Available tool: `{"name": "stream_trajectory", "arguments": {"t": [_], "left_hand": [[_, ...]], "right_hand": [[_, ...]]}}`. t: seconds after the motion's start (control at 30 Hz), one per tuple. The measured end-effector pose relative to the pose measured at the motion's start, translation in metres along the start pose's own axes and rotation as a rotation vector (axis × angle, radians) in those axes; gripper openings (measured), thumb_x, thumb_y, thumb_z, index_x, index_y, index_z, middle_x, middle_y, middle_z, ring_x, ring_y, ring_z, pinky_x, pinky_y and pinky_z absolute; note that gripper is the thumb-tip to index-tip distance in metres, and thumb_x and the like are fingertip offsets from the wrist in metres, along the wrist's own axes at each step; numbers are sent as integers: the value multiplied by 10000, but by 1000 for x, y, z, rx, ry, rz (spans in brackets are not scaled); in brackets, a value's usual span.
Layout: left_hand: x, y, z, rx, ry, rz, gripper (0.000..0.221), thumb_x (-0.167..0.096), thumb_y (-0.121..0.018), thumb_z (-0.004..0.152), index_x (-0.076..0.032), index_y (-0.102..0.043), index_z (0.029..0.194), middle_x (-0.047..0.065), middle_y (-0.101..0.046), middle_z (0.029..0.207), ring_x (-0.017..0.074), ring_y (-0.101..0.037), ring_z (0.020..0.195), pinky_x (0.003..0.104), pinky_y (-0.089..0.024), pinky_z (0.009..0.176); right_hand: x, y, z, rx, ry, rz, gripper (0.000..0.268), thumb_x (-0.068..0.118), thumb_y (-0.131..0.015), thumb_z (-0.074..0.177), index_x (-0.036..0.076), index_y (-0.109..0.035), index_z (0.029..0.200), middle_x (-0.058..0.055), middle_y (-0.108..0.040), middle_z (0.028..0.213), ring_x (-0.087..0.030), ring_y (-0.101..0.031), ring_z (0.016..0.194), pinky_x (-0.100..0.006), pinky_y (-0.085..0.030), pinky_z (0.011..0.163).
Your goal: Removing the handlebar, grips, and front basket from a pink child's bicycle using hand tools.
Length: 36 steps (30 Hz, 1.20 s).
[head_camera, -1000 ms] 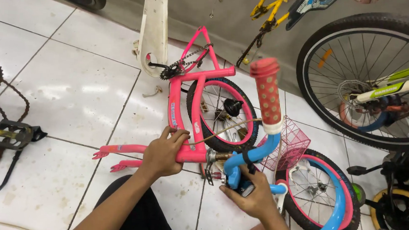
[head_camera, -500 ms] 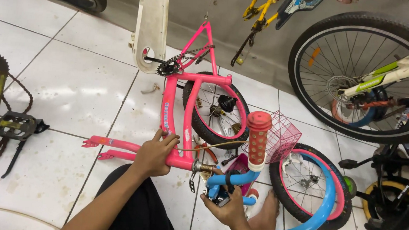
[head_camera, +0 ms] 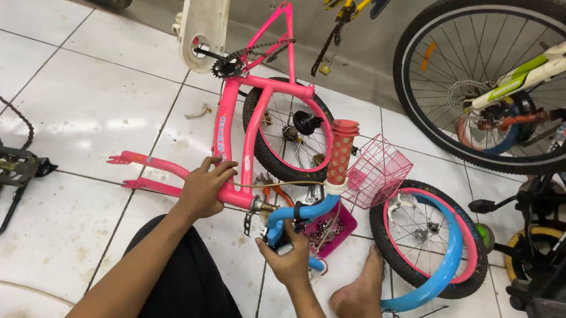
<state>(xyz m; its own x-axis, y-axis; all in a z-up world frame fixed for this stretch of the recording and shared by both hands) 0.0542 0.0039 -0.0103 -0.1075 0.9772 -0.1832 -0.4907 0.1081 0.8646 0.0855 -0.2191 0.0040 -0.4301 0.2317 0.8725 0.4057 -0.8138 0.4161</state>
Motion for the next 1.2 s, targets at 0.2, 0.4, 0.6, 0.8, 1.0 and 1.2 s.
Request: {"name": "stream_trajectory", "arguments": {"t": [0.2,0.4,0.6,0.8,1.0,1.2], "left_hand": [[25,-12,17,-12,74,-31,700,44,-648,528,-164,-666,1196,-117,-601,1447,257,-518,1319,370,-509,806],[45,-42,23,89,357,-197,1007,125,-680,588,-139,-434,1528,66,-489,1556,350,-397,1449,486,-329,1160],[15,-67,-50,-355,916,-1041,919,-21,-649,690,-69,-271,1526,215,-236,1517,455,-167,1445,639,-26,1189],[-59,-107,-64,-205,973,-1939,626,-367,-543,908,-112,-379,1456,160,-450,1398,363,-465,1313,508,-345,1079],[-75,-109,-53,141,932,-2034,682,-454,-604,919,-75,-483,1473,227,-568,1404,443,-524,1304,624,-391,1083],[-71,-92,-48,226,891,-1985,609,-444,-635,895,-108,-534,1392,127,-599,1234,313,-568,1158,532,-454,1037]], "right_hand": [[-2,-22,17,-89,0,8,305,139,-841,729,0,-731,976,-15,-725,653,-116,-603,510,-242,-518,526],[-27,-32,30,-184,39,27,703,182,-920,682,-64,-653,1284,-191,-772,781,-313,-774,748,-412,-616,706],[-45,-36,27,-175,11,47,694,154,-948,671,-37,-630,1257,-156,-778,824,-308,-779,779,-413,-630,743],[-44,-30,28,-56,-75,66,469,200,-952,711,34,-675,1051,-114,-791,827,-259,-786,799,-366,-627,752],[16,-32,32,461,-136,-173,980,242,-793,854,-108,-203,1554,-346,-607,1313,-517,-588,1236,-619,-474,1056],[-9,-8,24,834,-230,-537,680,221,-762,841,48,-478,1434,-201,-663,1162,-401,-666,1073,-495,-555,909]]}}
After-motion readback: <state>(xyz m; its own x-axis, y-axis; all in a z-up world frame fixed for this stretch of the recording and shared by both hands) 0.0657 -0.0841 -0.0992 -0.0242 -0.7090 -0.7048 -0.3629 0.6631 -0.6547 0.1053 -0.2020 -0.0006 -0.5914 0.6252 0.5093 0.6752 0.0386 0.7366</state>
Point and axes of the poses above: each hand's wrist, its own z-axis towards the middle knuckle, its own y-axis out of the back of the hand, x = y × z, the point moved 10 cm from there along z, towards the middle knuckle
